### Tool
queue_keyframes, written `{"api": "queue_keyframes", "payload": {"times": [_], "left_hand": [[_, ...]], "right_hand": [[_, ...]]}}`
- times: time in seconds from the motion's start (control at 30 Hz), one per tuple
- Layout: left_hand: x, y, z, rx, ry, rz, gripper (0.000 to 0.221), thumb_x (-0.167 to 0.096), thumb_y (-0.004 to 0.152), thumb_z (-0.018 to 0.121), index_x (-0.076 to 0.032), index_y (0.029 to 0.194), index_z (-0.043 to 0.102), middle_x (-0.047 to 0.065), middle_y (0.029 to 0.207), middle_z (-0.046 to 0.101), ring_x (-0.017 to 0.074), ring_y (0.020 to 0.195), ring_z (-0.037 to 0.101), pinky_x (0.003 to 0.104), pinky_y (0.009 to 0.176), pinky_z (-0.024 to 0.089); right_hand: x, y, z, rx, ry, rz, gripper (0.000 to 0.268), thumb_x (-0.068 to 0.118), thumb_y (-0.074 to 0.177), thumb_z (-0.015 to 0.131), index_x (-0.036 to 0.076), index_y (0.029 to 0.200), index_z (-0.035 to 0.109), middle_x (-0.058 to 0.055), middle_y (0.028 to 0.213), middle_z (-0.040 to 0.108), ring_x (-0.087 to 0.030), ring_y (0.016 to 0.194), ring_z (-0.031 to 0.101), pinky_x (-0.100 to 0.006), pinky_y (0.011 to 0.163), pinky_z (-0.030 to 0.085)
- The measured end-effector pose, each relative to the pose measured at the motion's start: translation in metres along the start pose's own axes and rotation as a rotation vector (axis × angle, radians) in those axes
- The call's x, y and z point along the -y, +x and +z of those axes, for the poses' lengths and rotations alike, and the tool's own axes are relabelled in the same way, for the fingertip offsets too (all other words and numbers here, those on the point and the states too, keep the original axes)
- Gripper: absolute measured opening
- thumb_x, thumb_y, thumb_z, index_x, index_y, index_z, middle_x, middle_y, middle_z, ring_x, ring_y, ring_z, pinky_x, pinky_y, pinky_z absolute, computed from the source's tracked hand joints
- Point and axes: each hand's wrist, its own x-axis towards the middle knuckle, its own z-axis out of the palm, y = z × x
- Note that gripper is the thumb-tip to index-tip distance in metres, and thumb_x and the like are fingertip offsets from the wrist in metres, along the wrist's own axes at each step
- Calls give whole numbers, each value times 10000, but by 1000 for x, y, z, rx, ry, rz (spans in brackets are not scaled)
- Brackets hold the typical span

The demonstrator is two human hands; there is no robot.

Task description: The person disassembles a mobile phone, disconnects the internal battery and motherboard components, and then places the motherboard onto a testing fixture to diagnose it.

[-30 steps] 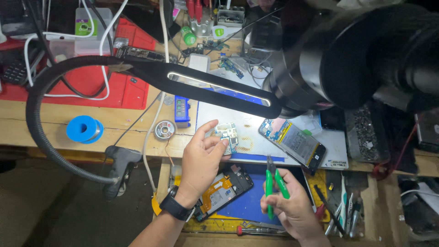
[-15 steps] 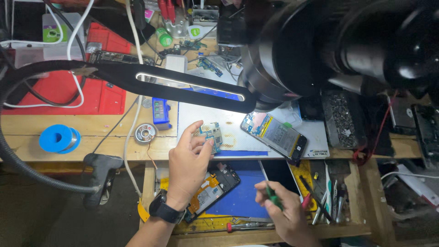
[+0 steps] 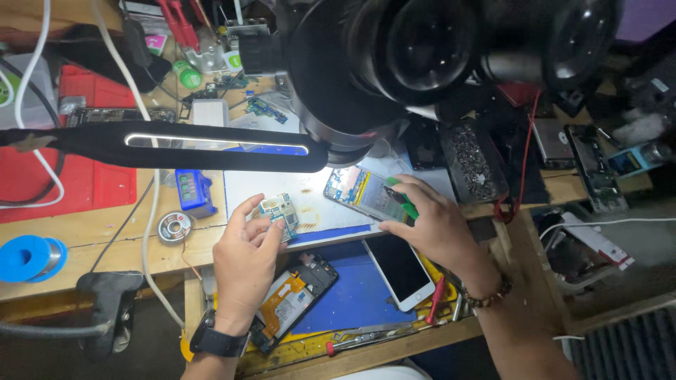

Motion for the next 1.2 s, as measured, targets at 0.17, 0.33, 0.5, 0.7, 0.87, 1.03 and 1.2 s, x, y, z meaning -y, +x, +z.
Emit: {"api": "queue_keyframes", "payload": {"times": [0.17,0.33,0.5,0.7,0.87,1.03,1.2], "left_hand": [[-2,0,2,3,31,-4,505,-81,904,697,-2,1382,555,91,876,779,95,755,724,226,655,564],[0,1,3,12,-39,-35,519,-71,902,690,-4,1395,541,90,859,760,91,745,716,221,635,563],[-2,2,2,11,-25,-36,512,-66,900,694,-3,1386,549,85,866,766,96,756,719,222,637,562],[-8,0,1,14,68,-45,511,-87,899,698,-15,1383,551,85,865,785,93,764,734,223,645,566],[-6,2,0,17,23,-29,505,-84,898,697,-5,1376,556,87,869,782,92,770,731,223,641,567],[-1,3,0,26,-15,-43,498,-77,898,696,-3,1370,559,85,871,780,94,749,727,222,628,566],[-1,1,-2,28,-13,-10,496,-75,900,698,5,1368,556,82,865,774,88,745,719,217,625,554]], "right_hand": [[5,1,-2,-80,58,-36,740,263,724,880,38,1291,460,-216,1326,539,-360,1185,615,-435,958,554],[1,1,-1,1,-2,152,742,323,667,930,57,1207,495,-191,1229,576,-337,1128,634,-435,903,556],[-4,-2,-2,69,51,197,697,335,743,897,71,1267,521,-141,1228,649,-295,1134,679,-419,957,551],[2,-6,-2,11,25,91,716,283,687,910,28,1224,511,-184,1226,604,-319,1103,654,-408,923,552],[15,-42,-15,-77,69,158,700,278,662,904,8,1202,551,-170,1208,631,-295,1093,664,-400,919,546],[18,-63,-34,-172,-83,480,575,295,680,903,8,1115,662,-131,946,712,-244,836,721,-376,730,576],[8,-43,-36,-333,211,724,408,317,778,851,11,1012,717,-106,831,763,-211,710,720,-340,618,554]]}}
